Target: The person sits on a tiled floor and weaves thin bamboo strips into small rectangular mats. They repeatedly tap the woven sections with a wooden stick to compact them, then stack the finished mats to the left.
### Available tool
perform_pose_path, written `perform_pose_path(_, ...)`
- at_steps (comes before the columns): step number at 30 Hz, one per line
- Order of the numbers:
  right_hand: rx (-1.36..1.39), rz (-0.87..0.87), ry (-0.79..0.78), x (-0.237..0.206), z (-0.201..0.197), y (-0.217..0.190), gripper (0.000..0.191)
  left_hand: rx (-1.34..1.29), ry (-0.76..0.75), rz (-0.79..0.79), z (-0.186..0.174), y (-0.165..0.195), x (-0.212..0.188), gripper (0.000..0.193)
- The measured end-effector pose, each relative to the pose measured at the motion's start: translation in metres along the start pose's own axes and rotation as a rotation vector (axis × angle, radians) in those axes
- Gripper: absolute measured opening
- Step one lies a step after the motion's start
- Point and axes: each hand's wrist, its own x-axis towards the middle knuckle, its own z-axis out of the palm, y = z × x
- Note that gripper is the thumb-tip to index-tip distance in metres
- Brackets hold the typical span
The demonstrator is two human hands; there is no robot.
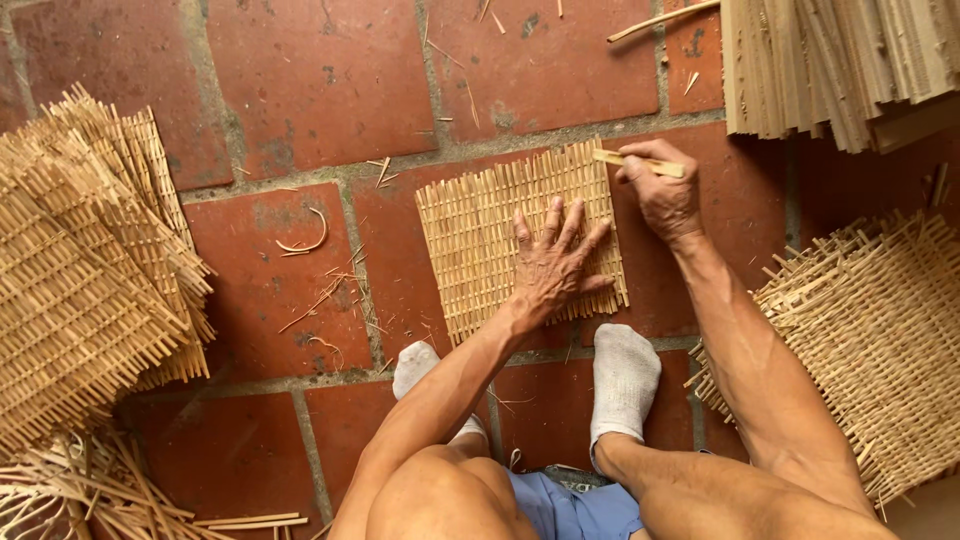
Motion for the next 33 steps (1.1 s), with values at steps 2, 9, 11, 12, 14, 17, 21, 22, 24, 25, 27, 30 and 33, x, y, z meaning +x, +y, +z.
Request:
perform_pose_path(2, 0.004, -0.024, -0.045, -0.002, 0.002, 0.001, 0.015, 0.033, 0.067, -0.004, 0.002, 0.002, 0.002, 0.102)
perform_pose_path(9, 0.038, -0.007, -0.079, 0.001, 0.005, 0.005, 0.016, 0.003, 0.122, 0.010, 0.006, 0.000, 0.001, 0.103)
perform_pose_path(11, 0.040, 0.002, -0.082, 0.001, 0.005, 0.006, 0.016, -0.006, 0.097, 0.008, 0.007, 0.000, -0.001, 0.102)
perform_pose_path(12, 0.017, 0.013, -0.092, 0.001, 0.005, 0.007, 0.016, -0.009, 0.085, 0.009, 0.007, 0.000, -0.001, 0.102)
perform_pose_path(14, -0.034, 0.039, -0.107, 0.001, 0.005, 0.009, 0.015, -0.020, 0.059, 0.016, 0.007, 0.001, -0.002, 0.102)
perform_pose_path(17, -0.024, 0.030, -0.122, 0.005, 0.002, 0.008, 0.014, -0.010, 0.102, 0.017, 0.005, 0.000, -0.002, 0.100)
perform_pose_path(21, 0.052, 0.057, -0.081, 0.008, 0.000, 0.002, 0.016, -0.021, 0.084, 0.001, 0.001, 0.000, 0.002, 0.101)
perform_pose_path(22, 0.088, 0.050, -0.059, 0.007, 0.000, 0.000, 0.017, -0.009, 0.102, 0.003, 0.001, 0.000, 0.003, 0.100)
perform_pose_path(24, 0.105, 0.020, -0.065, 0.003, 0.007, -0.004, 0.018, -0.004, 0.086, -0.005, 0.000, 0.000, 0.002, 0.099)
perform_pose_path(25, 0.084, -0.016, -0.089, 0.002, 0.012, -0.005, 0.017, -0.005, 0.063, -0.008, 0.000, 0.000, 0.002, 0.099)
perform_pose_path(27, 0.023, -0.049, -0.125, -0.001, 0.022, -0.006, 0.018, -0.013, 0.054, -0.006, 0.000, 0.000, 0.002, 0.099)
perform_pose_path(30, -0.053, -0.053, -0.149, 0.000, 0.034, -0.004, 0.019, -0.005, 0.082, 0.003, -0.002, -0.001, 0.003, 0.099)
perform_pose_path(33, -0.038, -0.041, -0.171, 0.001, 0.036, -0.001, 0.018, 0.025, 0.083, -0.007, -0.003, -0.002, 0.003, 0.097)
